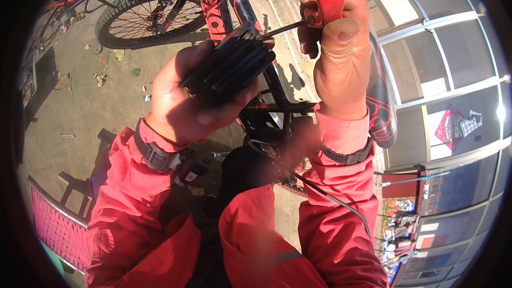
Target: The person removes a gear shifter from the bicycle handlebar, uses a screwdriver to adjust internal components, and reattaches the shifter. They then test the shifter by squeezing the lever and inspect the handlebar area.
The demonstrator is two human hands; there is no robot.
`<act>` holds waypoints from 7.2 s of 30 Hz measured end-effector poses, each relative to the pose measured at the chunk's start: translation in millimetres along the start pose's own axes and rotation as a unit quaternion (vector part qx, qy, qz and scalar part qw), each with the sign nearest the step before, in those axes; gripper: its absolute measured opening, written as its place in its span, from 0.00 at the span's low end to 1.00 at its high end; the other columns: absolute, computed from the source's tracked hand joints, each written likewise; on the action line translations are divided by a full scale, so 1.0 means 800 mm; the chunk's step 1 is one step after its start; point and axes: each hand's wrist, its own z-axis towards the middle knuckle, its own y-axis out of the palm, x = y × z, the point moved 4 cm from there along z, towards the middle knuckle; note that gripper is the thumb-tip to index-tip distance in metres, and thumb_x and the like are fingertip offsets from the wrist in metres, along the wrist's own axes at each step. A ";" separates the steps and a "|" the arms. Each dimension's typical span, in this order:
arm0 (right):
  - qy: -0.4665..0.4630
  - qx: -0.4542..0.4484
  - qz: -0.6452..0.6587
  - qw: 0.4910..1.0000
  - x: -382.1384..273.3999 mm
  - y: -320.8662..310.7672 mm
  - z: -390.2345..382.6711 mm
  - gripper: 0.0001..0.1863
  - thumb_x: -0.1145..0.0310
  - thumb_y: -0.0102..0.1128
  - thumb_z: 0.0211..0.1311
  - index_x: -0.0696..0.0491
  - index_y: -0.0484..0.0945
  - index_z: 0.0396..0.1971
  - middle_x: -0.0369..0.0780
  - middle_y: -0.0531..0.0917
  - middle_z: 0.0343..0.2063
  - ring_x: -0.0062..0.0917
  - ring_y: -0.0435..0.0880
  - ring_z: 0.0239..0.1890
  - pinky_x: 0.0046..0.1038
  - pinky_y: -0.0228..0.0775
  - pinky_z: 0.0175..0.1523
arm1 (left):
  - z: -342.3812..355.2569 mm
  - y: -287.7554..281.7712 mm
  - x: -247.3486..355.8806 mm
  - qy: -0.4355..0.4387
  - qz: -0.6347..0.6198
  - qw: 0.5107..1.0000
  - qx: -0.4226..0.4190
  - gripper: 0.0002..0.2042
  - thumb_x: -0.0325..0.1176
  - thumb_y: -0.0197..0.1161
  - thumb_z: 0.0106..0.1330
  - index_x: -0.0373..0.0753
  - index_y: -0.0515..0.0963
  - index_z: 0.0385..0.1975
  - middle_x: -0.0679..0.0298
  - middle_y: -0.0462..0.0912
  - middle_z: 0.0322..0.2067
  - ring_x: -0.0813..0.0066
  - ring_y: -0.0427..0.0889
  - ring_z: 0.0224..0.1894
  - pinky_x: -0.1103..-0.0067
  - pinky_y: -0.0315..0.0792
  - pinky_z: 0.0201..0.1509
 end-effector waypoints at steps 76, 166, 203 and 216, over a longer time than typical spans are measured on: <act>0.012 0.055 0.007 0.998 0.003 0.006 -0.004 0.42 0.23 0.46 0.61 0.52 0.74 0.47 0.40 0.73 0.31 0.21 0.69 0.24 0.20 0.57 0.27 | 0.000 0.016 0.041 -0.004 0.397 0.918 -0.012 0.34 0.62 0.51 0.73 0.30 0.73 0.56 0.53 0.83 0.33 0.73 0.83 0.24 0.81 0.75 0.23; -0.001 0.068 0.029 0.997 -0.002 0.018 -0.009 0.38 0.29 0.49 0.66 0.53 0.71 0.49 0.34 0.68 0.29 0.18 0.64 0.26 0.21 0.56 0.29 | 0.002 0.020 0.010 0.124 0.356 0.910 0.175 0.22 0.43 0.45 0.77 0.33 0.74 0.59 0.60 0.81 0.37 0.70 0.82 0.37 0.74 0.80 0.39; -0.012 0.055 0.025 0.998 0.003 0.012 -0.010 0.35 0.31 0.48 0.68 0.53 0.70 0.50 0.40 0.76 0.31 0.20 0.69 0.26 0.19 0.58 0.29 | 0.010 0.023 0.031 0.022 0.186 0.981 0.044 0.26 0.42 0.47 0.77 0.27 0.65 0.66 0.45 0.81 0.49 0.53 0.88 0.44 0.65 0.86 0.45; 0.006 0.068 0.024 0.997 0.004 0.011 -0.011 0.37 0.30 0.49 0.67 0.53 0.71 0.50 0.41 0.76 0.33 0.21 0.70 0.26 0.20 0.59 0.29 | 0.020 0.012 0.029 0.060 0.213 0.975 -0.032 0.31 0.46 0.59 0.73 0.27 0.64 0.67 0.45 0.79 0.53 0.49 0.85 0.51 0.63 0.85 0.50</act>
